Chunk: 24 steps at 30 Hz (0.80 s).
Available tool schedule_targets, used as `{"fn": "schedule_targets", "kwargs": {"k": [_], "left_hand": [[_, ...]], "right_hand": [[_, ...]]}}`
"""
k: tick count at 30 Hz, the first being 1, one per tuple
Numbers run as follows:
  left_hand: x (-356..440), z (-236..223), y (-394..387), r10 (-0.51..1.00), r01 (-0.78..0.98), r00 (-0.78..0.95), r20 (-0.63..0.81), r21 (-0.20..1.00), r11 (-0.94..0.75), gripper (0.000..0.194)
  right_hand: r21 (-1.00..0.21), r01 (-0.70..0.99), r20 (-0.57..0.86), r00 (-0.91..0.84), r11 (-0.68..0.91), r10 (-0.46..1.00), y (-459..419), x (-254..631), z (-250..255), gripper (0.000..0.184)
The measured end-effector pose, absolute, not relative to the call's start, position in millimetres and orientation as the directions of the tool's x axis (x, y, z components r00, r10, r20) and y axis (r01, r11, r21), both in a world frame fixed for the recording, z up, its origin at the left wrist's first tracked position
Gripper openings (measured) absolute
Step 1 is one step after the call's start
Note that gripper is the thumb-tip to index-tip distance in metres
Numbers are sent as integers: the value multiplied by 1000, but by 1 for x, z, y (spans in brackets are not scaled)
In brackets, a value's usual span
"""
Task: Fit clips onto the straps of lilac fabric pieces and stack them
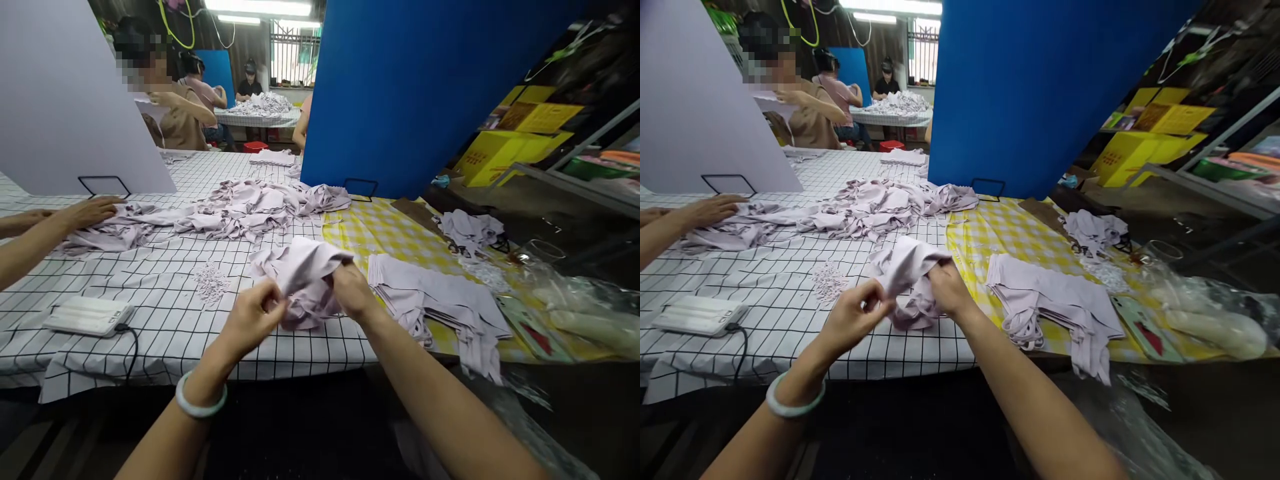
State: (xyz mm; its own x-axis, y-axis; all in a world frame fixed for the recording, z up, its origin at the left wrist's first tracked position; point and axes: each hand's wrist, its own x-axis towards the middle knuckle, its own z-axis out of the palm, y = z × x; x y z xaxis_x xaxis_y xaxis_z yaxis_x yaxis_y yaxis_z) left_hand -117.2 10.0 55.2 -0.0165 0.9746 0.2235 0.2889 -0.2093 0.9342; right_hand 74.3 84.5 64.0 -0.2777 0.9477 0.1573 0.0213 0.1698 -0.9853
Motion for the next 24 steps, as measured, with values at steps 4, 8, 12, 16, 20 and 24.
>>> {"fn": "schedule_targets", "kwargs": {"k": [4,8,12,16,20,24], "left_hand": [[-116,62,14,947,-19,-57,316,948,-317,24],[-104,74,34,965,-317,163,203,937,-144,39],[-90,105,25,962,-523,216,167,852,-31,23],[-102,139,1,991,-765,7,131,639,-79,44],[-115,134,-1,991,-776,119,58,628,57,60],[-100,109,10,924,-590,382,-15,766,257,53]], "right_hand": [[-974,17,205,-339,224,918,81,75,93,46],[-890,108,325,-533,444,781,74,82,115,34],[-807,159,432,-498,569,752,75,97,117,31],[-776,341,242,-615,530,750,71,127,105,28],[-821,396,-63,-777,410,626,53,144,85,27],[-922,289,-49,-746,257,664,37,120,56,28]]}}
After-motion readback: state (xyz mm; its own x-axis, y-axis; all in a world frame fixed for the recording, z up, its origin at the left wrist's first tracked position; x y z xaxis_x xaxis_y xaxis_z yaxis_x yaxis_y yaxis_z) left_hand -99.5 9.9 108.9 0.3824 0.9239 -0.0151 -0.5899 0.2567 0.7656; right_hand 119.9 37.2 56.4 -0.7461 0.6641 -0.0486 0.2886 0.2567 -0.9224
